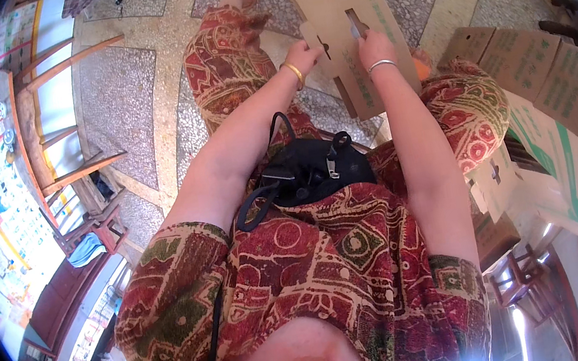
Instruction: The person sits on the floor and assembles flat-packed cardboard boxes by hand. They fold the side flaps, interlock the tabs, and secure the structure, repeating the process for multiple boxes.
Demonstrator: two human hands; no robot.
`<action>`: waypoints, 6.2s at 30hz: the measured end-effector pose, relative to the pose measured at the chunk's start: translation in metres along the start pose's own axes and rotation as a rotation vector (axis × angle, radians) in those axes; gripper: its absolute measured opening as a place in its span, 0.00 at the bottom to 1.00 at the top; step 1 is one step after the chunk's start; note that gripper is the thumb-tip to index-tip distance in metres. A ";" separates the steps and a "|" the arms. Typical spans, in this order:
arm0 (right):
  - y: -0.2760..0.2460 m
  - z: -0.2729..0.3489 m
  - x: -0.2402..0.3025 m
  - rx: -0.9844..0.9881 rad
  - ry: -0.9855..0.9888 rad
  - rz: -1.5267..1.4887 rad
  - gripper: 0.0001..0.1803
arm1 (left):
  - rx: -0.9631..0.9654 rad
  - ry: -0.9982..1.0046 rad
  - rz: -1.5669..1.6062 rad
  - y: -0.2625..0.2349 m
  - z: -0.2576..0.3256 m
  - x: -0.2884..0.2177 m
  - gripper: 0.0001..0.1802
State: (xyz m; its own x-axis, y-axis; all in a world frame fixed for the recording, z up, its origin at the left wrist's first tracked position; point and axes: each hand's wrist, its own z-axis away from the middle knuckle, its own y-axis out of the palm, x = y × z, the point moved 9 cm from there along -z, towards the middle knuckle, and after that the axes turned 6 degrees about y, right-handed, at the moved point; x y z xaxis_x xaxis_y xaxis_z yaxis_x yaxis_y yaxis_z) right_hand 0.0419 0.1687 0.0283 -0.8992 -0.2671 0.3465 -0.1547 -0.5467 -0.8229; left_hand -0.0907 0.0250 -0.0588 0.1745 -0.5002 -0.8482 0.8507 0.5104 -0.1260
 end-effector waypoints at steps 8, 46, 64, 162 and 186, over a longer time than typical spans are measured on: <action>0.010 -0.016 -0.019 0.199 0.105 -0.125 0.16 | 0.008 0.045 -0.048 0.000 0.020 -0.026 0.14; -0.154 0.041 0.046 -0.203 -0.140 -0.963 0.14 | -0.143 0.808 -0.563 -0.036 0.023 -0.293 0.12; -0.202 0.145 0.091 0.084 -0.530 -1.997 0.11 | 0.039 1.366 -0.867 0.013 0.200 -0.464 0.08; -0.321 0.284 0.099 -0.912 -0.996 -0.065 0.14 | 0.496 1.764 -0.776 0.037 0.257 -0.437 0.11; -0.326 0.287 0.113 -0.826 -1.035 -0.109 0.10 | 0.630 1.685 -0.908 0.031 0.267 -0.441 0.16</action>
State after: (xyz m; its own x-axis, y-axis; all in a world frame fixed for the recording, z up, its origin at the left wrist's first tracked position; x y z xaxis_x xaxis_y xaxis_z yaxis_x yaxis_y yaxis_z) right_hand 0.1084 0.0887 0.4649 -0.1992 -0.9310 0.3060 -0.7381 -0.0628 -0.6718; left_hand -0.0087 0.0750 0.4481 -0.5528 0.7973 -0.2422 0.4940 0.0795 -0.8658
